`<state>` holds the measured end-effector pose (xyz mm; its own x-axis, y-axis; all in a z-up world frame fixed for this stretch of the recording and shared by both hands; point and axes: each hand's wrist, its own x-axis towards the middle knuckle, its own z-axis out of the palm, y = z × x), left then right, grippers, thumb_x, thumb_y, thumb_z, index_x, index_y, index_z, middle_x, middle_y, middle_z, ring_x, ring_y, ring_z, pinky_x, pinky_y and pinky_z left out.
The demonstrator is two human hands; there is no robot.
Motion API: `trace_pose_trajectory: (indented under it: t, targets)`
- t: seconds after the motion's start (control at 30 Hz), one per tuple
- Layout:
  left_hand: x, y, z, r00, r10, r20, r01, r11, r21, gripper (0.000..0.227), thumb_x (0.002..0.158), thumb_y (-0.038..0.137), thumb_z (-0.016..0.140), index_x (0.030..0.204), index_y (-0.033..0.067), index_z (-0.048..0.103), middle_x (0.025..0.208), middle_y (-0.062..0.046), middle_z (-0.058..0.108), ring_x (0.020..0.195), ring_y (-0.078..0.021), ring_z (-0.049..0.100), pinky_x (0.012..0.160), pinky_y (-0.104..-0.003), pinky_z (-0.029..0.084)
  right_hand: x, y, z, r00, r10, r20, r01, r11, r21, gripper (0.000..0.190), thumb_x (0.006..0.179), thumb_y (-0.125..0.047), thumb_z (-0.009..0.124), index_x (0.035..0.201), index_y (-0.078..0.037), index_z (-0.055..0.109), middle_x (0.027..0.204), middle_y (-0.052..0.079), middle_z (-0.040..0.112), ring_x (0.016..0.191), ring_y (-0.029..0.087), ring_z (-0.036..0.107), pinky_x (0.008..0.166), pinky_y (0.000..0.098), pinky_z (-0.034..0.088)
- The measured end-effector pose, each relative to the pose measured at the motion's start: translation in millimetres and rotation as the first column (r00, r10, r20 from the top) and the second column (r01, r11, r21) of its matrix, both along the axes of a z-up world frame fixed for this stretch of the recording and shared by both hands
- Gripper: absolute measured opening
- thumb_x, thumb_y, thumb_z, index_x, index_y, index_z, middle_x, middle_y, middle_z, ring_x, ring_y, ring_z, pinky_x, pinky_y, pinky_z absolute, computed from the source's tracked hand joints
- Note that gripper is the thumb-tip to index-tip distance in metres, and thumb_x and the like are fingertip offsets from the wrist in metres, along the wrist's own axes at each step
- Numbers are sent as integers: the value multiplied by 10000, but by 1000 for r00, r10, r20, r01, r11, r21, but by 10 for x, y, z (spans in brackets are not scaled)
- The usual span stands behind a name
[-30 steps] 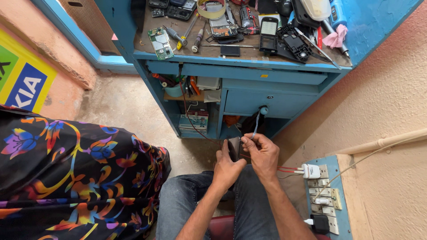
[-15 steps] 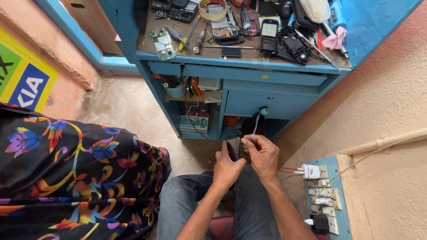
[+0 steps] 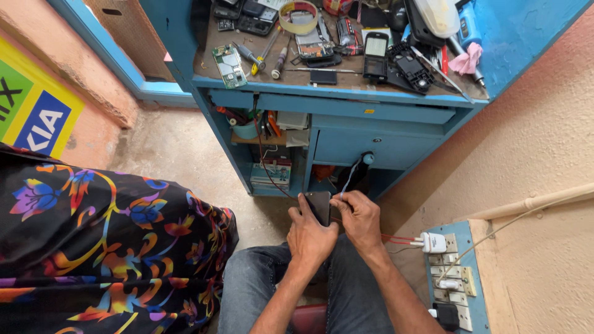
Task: The person cleans and probes phone components using a metal tool and exchanges currency with another person.
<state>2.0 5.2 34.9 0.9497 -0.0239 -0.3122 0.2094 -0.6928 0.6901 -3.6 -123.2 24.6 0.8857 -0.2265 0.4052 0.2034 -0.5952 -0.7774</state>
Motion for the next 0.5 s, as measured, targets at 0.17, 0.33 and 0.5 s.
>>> trace_pose_trajectory:
  t: [0.17,0.33,0.5]
  targets:
    - [39,18,-149,999,-30,-24,29,999,-33,1077,736,392,748,1578,18,189,1284,-237,473,1091,-441,626,928,-504,538,-30,9,41,999,-42,-9,42,997,59,104,880,-96,776,936,-9,765,797,61,712,640,115,619,565,277,484]
    - [89,118,-392,999,-38,9,38,910,-412,905,812,307,673,1578,52,263,1332,-210,478,1088,-386,623,920,-456,544,-70,-274,-22,966,-192,-171,213,970,113,281,912,-127,714,1147,28,711,933,119,733,761,152,696,661,263,553]
    - [46,134,-395,970,-148,-192,-91,512,-854,437,986,237,520,1288,-48,658,1075,-156,711,964,-198,669,847,-337,554,-233,-457,-338,903,-29,-430,101,984,145,562,917,-252,718,1362,49,553,1160,137,687,949,173,702,761,264,575]
